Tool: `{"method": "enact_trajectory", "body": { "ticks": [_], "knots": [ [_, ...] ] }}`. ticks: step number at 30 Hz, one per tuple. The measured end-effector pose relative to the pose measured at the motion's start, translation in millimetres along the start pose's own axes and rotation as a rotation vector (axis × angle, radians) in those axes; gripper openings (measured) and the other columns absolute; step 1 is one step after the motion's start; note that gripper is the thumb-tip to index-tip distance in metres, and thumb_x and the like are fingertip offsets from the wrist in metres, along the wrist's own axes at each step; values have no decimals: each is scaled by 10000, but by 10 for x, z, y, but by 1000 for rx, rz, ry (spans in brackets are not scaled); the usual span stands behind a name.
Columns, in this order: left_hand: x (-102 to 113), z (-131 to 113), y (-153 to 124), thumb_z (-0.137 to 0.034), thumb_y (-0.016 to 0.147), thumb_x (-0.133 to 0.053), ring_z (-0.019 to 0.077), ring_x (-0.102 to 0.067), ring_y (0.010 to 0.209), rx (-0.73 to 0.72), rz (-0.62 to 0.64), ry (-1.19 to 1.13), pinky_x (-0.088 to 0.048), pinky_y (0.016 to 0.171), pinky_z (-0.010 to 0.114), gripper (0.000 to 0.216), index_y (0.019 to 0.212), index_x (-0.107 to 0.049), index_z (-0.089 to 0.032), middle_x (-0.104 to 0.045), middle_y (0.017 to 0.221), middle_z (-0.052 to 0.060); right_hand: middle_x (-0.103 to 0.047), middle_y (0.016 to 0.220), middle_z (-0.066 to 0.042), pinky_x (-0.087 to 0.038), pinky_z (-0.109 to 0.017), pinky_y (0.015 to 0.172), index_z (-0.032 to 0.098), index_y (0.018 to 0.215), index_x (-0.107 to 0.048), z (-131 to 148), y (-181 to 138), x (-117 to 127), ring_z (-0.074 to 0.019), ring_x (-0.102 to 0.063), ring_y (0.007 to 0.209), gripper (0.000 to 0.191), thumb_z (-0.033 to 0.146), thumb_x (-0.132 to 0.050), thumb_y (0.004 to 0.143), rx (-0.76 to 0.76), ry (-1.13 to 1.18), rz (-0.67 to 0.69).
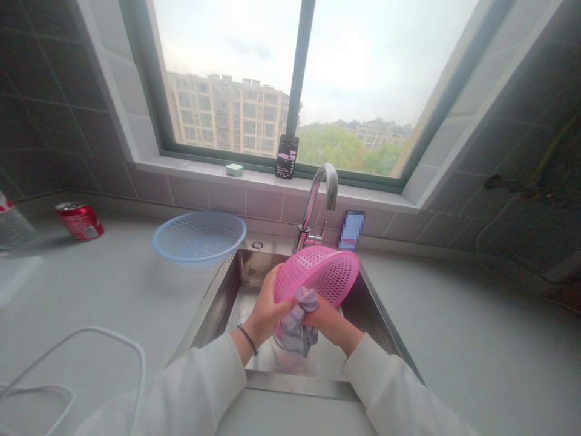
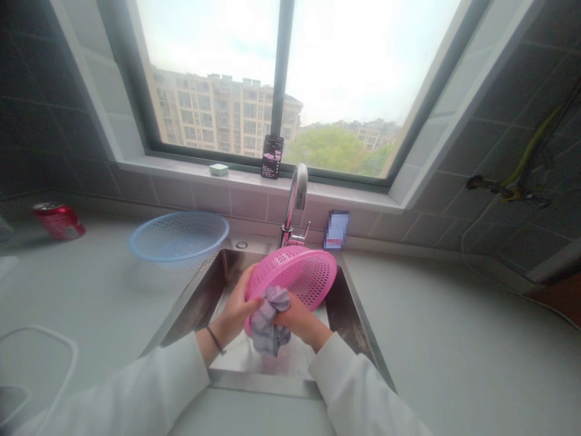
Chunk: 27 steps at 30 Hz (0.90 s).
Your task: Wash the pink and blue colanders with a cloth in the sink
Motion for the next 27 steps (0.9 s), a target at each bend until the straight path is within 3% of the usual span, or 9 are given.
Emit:
{"method": "enact_trajectory", "body": {
  "ticks": [6,10,14,18,22,25,27],
  "knots": [
    [-8,-58,7,-684,663,-806,406,-452,1374,-20,17,36,-316,1184,526,992,1434,-436,-182,-495,1449,175,-662,1088,-134,-487,-391,900,156,1011,-697,-136,-73,506,-273,-647,994,290,54,-578,767,-164,-911,-304],
    [-25,-147,9,-676,668,-814,403,-468,1366,-45,24,-31,-339,1170,515,982,1430,-447,-176,-514,1441,179,-618,1112,-126,-480,-391,883,186,1038,-676,-81,-208,821,-264,-640,970,342,29,-505,788,-185,-1024,-458],
    [0,-212,27,-680,659,-818,394,-508,1335,-49,-30,-142,-396,1127,497,973,1407,-466,-167,-545,1422,187,-601,1125,-104,-483,-445,922,234,998,-673,71,-380,1081,-292,-616,1012,290,107,-558,764,-20,-957,-678],
    [113,-256,42,-607,663,-840,379,-545,1296,-34,-115,-205,-411,1110,492,916,1390,-502,-165,-586,1382,175,-603,949,-52,-478,-485,936,282,885,-693,207,-618,1328,-288,-577,951,238,160,-624,692,215,-778,-948],
    [262,-311,22,-507,708,-832,351,-557,1291,-9,-212,-277,-399,1128,481,759,1340,-572,-178,-630,1347,133,-594,832,-18,-474,-486,949,266,748,-689,222,-790,1515,-260,-549,895,177,159,-710,608,270,-521,-1141],
    [287,-302,4,-468,774,-785,326,-590,1272,67,-231,-485,-426,1119,462,596,1282,-629,-198,-696,1275,94,-663,858,-5,-535,-427,874,258,832,-720,172,-787,1524,-228,-604,865,210,215,-765,632,284,-327,-1165],
    [254,-271,-1,-474,794,-761,320,-619,1241,148,-216,-643,-448,1108,463,522,1230,-669,-201,-742,1193,81,-718,893,3,-579,-352,762,252,907,-734,55,-719,1504,-194,-656,814,269,252,-798,645,283,-30,-1099]
  ]
}}
Point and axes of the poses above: each hand's wrist, its own y-axis towards the middle knuckle, its own x-axis out of the back of the hand, z = x × y, the point moved 7 cm from there along y, towards the middle knuckle
